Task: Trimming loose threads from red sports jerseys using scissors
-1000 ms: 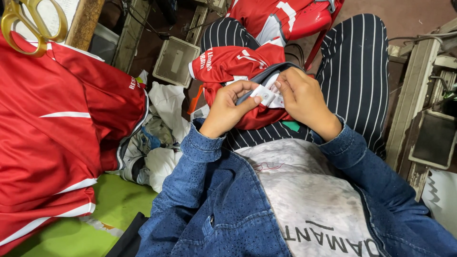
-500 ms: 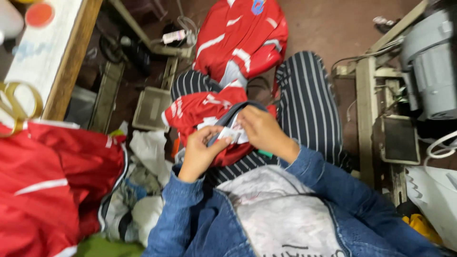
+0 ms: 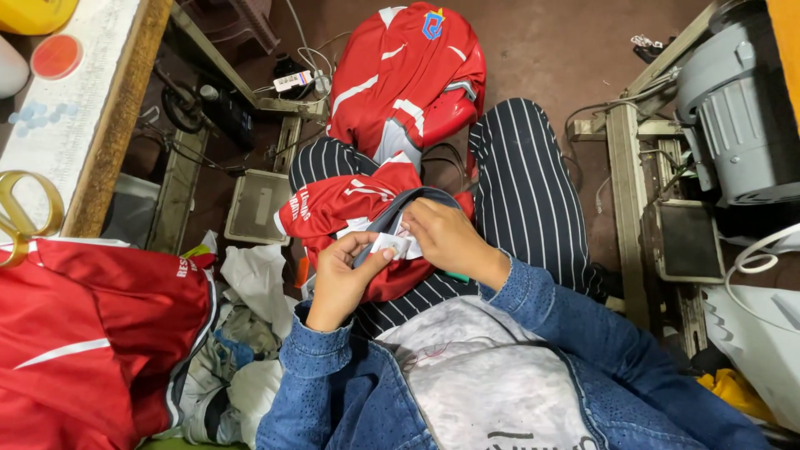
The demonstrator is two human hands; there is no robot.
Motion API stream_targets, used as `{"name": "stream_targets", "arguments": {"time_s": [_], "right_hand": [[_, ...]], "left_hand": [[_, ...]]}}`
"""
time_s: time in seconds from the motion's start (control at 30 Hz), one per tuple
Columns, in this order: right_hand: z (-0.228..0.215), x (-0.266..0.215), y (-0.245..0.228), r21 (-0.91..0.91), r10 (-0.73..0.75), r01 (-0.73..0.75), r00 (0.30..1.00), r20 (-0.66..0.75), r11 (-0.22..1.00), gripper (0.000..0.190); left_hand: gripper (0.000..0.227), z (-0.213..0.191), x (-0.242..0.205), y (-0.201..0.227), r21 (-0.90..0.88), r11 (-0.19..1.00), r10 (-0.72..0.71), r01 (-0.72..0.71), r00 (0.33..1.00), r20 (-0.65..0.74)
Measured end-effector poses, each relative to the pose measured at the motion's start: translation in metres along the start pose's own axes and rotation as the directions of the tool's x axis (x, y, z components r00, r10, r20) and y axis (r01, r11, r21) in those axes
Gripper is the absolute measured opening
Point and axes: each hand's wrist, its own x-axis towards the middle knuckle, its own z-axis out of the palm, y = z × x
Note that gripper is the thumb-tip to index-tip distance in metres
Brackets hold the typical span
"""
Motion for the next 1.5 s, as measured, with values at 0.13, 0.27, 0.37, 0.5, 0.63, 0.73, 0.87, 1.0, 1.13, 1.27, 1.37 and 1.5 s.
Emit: {"name": "stream_targets", "arguments": {"time_s": [0.13,0.27,0.37,0.5,0.63,0.73,0.87,1.0,1.13,1.27,1.37,1.5], "right_hand": [[0.004,-0.001,0.003,-0.003,0.009,-0.009,1.000,-0.003,1.000,0.012],[0.000,0.001,-0.001,-0.006,0.013,-0.013,1.000,0.023,1.000,0.013],[0.001,0.001,0.001,-0.007,0.015,-0.015,1.000,0.024,1.000,0.012],[0.000,0.000,0.003,-0.026,0.012,-0.011,1.000,0.021,1.000,0.012],[0.004,0.000,0.007,-0.048,0.026,-0.024,0.999,0.033,0.999,0.013],[0.006,0.000,0.009,-0.045,0.033,-0.031,0.999,0.040,0.998,0.013],[0.008,-0.001,0.009,-0.059,0.036,-0.034,0.999,0.038,0.998,0.014],[0.011,-0.003,0.013,-0.063,0.033,-0.030,0.998,0.048,0.998,0.015],[0.017,-0.008,0.024,-0.088,0.010,-0.006,0.999,0.046,0.996,0.011],[0.030,-0.015,0.057,-0.118,0.028,-0.011,0.989,0.147,0.993,0.012],[0.041,-0.011,0.081,-0.149,0.135,-0.100,0.960,0.245,0.984,0.019],[0.049,-0.017,0.095,-0.160,0.340,-0.302,0.878,0.336,0.940,0.030]], "left_hand": [[0.028,-0.001,0.001,-0.005,0.008,1.000,0.001,-0.001,1.000,0.005],[0.027,-0.001,0.001,-0.003,0.012,1.000,0.024,-0.024,1.000,0.003],[0.027,-0.001,0.001,-0.003,0.012,1.000,0.028,-0.028,1.000,0.002],[0.027,0.000,0.000,0.000,0.003,1.000,0.018,-0.018,1.000,-0.008],[0.027,-0.002,0.001,-0.003,-0.001,1.000,0.017,-0.017,1.000,-0.006],[0.027,-0.002,0.002,-0.003,0.016,1.000,0.020,-0.020,1.000,-0.002],[0.027,-0.003,0.002,-0.006,0.014,1.000,0.012,-0.012,1.000,-0.011],[0.029,-0.004,0.003,-0.011,0.031,0.999,-0.003,0.004,1.000,-0.027],[0.030,-0.007,0.009,-0.029,0.150,0.988,0.047,-0.040,0.998,-0.039],[0.030,-0.011,0.022,-0.067,0.314,0.935,0.191,-0.162,0.980,-0.063],[0.035,-0.019,0.049,-0.132,0.149,0.983,0.127,-0.111,0.986,-0.105],[0.035,-0.037,0.066,-0.184,-0.358,0.934,-0.036,-0.009,0.992,-0.121]]}}
